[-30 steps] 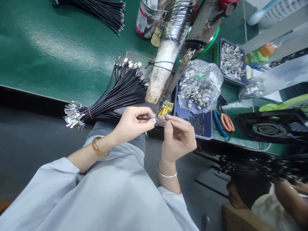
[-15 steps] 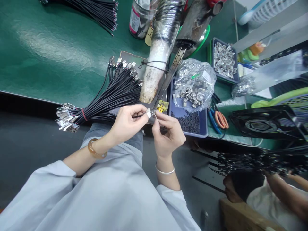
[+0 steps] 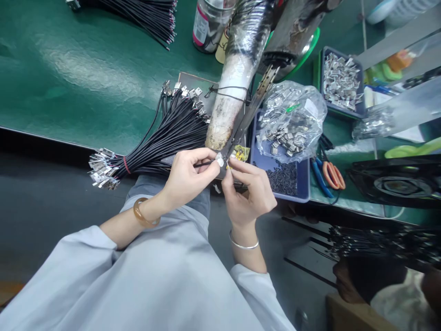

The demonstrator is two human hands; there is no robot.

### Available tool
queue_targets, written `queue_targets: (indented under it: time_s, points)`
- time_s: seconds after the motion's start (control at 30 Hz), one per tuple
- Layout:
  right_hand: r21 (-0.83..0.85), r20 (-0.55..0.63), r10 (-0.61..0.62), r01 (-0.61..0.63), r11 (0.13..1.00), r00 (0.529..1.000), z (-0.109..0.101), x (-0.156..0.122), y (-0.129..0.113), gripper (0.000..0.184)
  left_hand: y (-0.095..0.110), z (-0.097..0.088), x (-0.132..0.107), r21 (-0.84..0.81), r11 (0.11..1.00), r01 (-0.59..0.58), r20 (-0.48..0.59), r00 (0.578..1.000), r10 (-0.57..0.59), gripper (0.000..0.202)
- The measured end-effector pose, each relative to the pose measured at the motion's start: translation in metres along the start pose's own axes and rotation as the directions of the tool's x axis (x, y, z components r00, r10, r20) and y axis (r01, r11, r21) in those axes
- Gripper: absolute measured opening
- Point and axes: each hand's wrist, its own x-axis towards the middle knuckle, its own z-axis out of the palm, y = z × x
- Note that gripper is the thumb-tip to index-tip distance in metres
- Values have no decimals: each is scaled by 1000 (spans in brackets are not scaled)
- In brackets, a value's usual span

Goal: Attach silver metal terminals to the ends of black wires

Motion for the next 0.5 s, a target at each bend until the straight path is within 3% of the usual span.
queue_targets:
  time_s: [0.4,0.5]
  points:
    - [-35,20,-22,23,999,1000,-3,-5,2,15,-4,-1,-1,33,999,21,46,999,-23,17]
    - [-35,-18,30,-30,999,999,-4,-2,0,16,-4,-1,-2,44,999,18,67,998,-21,18]
